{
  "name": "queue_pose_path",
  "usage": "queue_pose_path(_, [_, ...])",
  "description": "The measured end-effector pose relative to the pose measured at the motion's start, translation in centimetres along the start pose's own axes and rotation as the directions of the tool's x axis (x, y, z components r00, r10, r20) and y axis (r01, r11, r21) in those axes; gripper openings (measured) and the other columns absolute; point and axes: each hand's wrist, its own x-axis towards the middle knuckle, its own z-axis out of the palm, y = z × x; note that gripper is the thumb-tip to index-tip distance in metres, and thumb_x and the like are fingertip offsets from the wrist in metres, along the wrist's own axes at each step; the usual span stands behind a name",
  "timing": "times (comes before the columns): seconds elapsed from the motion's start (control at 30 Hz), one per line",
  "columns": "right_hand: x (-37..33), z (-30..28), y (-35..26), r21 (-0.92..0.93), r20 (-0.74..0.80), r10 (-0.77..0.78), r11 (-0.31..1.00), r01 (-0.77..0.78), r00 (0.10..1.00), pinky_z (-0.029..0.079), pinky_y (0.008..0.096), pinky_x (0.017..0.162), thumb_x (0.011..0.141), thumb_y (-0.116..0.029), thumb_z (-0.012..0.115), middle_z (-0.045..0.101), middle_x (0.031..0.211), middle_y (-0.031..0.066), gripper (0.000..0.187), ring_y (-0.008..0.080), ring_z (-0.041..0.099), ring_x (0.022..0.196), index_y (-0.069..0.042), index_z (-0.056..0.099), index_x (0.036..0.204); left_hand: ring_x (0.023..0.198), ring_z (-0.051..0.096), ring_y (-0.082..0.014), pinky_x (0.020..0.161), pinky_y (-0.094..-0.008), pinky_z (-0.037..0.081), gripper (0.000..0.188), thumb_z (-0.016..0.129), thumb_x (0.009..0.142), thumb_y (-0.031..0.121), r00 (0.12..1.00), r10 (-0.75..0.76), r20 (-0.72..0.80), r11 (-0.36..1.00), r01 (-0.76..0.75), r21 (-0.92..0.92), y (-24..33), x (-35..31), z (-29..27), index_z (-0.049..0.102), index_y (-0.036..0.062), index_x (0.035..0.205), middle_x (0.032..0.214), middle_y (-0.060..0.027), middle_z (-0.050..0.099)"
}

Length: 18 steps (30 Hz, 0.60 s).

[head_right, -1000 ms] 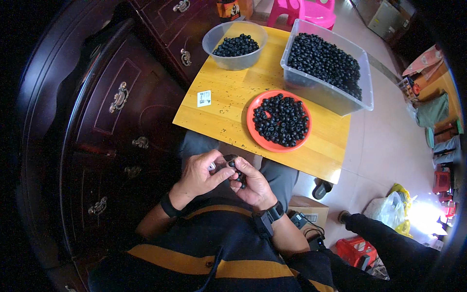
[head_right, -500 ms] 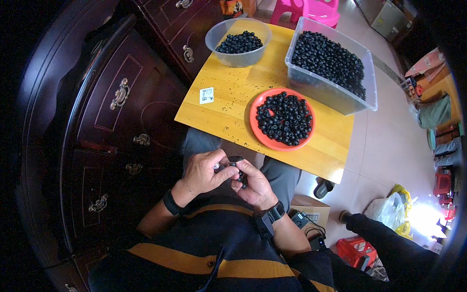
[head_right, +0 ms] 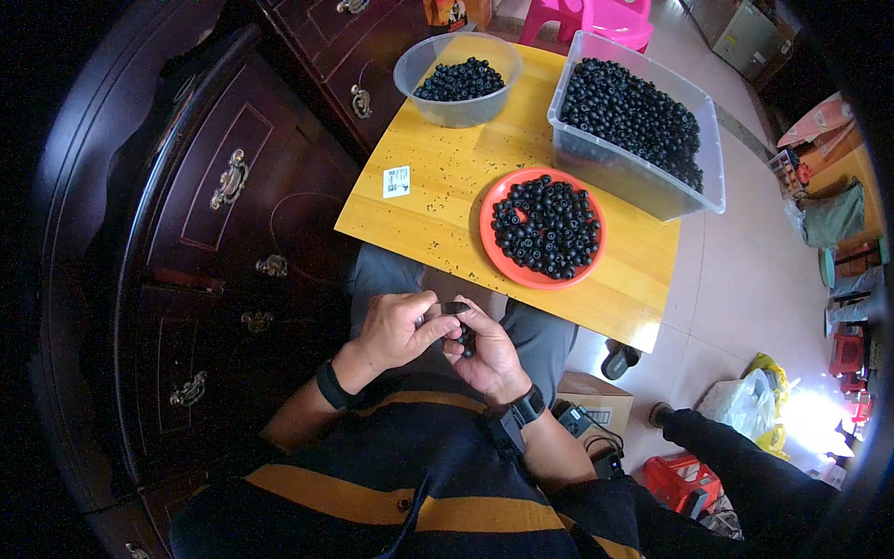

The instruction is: The recorder uses a small knife to remove stems or blemishes from dark round fruit (likely grapes or olives) and sorts them into different containers.

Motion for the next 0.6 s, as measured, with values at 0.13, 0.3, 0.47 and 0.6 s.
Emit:
queue_pose_path(0.13, [0.2, -0.2, -0.1, 0.045, 0.045, 0.051, 0.998, -0.053, 0.998, 0.041, 0.019, 0.052, 0.095, -0.019, 0.06, 0.059, 0.085, 0.0002, 0.013, 0.0074, 0.053, 0.068, -0.009, 0.058, 0.104, 0.053, 0.06, -0.0131, 0.049, -0.0289, 0.044, 0.028, 0.074, 0.085, 0.023, 0.998, -0.044, -0.043, 0.977, 0.034, -0.21, -0.1, 0.0, -0.4, 0.056, 0.0031, 0.075, 0.062, -0.0074, 0.06])
queue_pose_path(0.3, [0.1, -0.1, -0.2, 0.046, 0.013, 0.082, 0.995, -0.083, 0.997, 0.041, 0.0186, 0.053, 0.095, -0.023, 0.061, 0.06, 0.084, -0.0007, 0.019, 0.0066, 0.053, 0.068, -0.008, 0.06, 0.105, 0.057, 0.056, -0.0067, 0.05, -0.0258, 0.044, 0.022, 0.075, 0.082, 0.015, 0.994, -0.073, -0.076, 0.959, 0.049, -0.277, 0.5, 0.4, -0.5, 0.057, 0.0018, 0.081, 0.064, -0.0058, 0.059])
queue_pose_path(0.47, [0.4, -0.6, -0.1, -0.012, 0.059, 0.037, 0.999, -0.036, 0.998, 0.04, 0.0187, 0.054, 0.095, -0.023, 0.061, 0.056, 0.084, -0.0035, 0.015, 0.0061, 0.051, 0.069, -0.011, 0.06, 0.104, 0.068, 0.062, -0.0055, 0.058, -0.023, 0.049, 0.01, 0.067, 0.088, 0.006, 0.986, -0.161, 0.038, 0.857, 0.158, -0.49, 0.0, 0.3, 0.2, 0.059, 0.0001, 0.088, 0.074, -0.0019, 0.064])
queue_pose_path(0.6, [0.1, -0.2, -0.1, -0.042, 0.047, 0.038, 0.998, -0.036, 0.998, 0.039, 0.0192, 0.055, 0.095, -0.023, 0.061, 0.054, 0.083, -0.0045, 0.014, 0.0059, 0.05, 0.07, -0.012, 0.059, 0.102, 0.073, 0.064, -0.0065, 0.062, -0.0227, 0.051, 0.005, 0.063, 0.091, 0.004, 0.977, -0.18, 0.117, 0.794, 0.214, -0.568, -1.0, 0.1, 0.8, 0.059, 0.0, 0.09, 0.078, -0.0007, 0.064])
